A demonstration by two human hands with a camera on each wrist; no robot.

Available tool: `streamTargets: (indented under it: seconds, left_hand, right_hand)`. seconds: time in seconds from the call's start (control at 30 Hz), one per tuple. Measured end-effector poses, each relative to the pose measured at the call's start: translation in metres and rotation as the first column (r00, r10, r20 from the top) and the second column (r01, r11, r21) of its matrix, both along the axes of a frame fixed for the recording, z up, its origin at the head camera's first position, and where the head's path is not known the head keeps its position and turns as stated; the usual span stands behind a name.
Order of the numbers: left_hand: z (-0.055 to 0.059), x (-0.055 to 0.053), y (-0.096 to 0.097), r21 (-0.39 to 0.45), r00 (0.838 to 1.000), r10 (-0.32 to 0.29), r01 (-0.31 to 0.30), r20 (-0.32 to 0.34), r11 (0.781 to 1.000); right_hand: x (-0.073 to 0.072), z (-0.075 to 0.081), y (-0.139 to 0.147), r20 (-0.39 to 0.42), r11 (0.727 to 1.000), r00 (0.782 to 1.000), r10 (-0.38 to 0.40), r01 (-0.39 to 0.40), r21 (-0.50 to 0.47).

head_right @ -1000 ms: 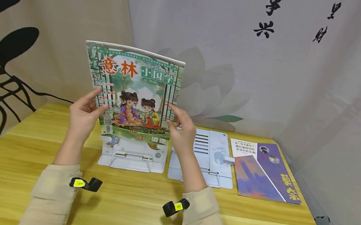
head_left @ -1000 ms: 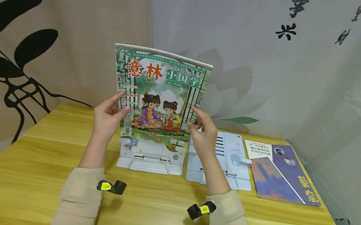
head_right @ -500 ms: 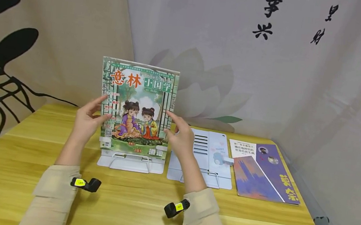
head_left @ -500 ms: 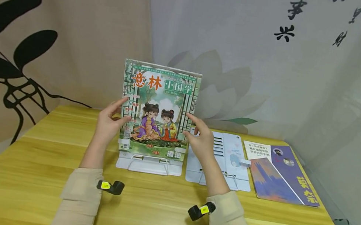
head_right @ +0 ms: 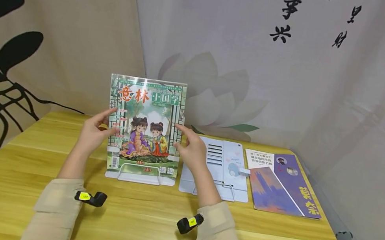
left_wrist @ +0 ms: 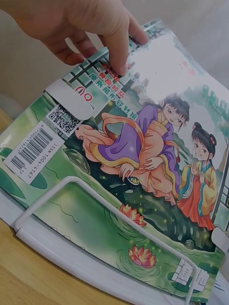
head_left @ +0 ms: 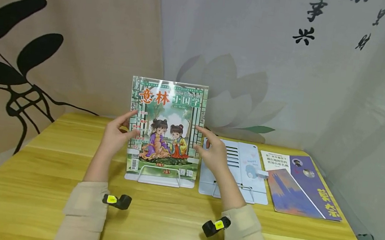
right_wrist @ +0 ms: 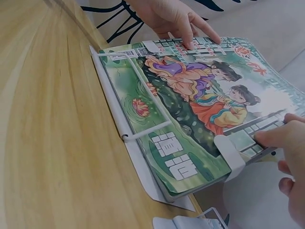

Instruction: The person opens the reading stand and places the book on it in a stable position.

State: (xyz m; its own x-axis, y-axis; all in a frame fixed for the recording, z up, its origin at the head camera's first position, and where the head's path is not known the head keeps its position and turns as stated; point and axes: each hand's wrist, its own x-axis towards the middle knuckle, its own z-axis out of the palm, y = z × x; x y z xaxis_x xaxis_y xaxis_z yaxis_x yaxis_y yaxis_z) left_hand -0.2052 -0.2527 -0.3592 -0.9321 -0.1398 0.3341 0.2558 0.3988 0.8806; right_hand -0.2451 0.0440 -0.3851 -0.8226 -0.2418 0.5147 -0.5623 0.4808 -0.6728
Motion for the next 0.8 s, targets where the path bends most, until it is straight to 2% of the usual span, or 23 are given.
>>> streamTargets:
  seconds: [0.13,0.27,0.37,0.57,0.8]
  left_hand:
    - [-0.013,-0.010,-0.006,-0.034,1.000,-0.002,0.003,0.004,0.999]
    - [-0.016,-0.011,-0.005,-0.061,1.000,0.006,-0.007,-0.017,0.998]
    - [-0.014,-0.010,-0.005,-0.080,0.999,0.020,-0.023,-0.045,0.997]
    - [-0.003,-0.007,-0.006,-0.045,0.989,0.087,-0.093,-0.119,0.995]
    - [0.014,-0.004,0.005,-0.002,0.981,0.080,-0.082,-0.178,0.997]
  right_hand:
    - [0.002,0.001,0.001,0.012,0.998,0.999,-0.031,0.030,0.060]
    - [0.004,0.002,0.002,-0.035,0.981,0.997,-0.072,0.077,0.180]
    - [0.007,0.004,0.003,-0.061,0.972,0.995,-0.082,0.093,0.217]
    - [0.012,0.010,0.011,-0.081,0.979,0.994,-0.079,0.092,0.179]
    - [0.020,0.014,0.032,-0.102,0.996,0.993,-0.062,0.068,0.050]
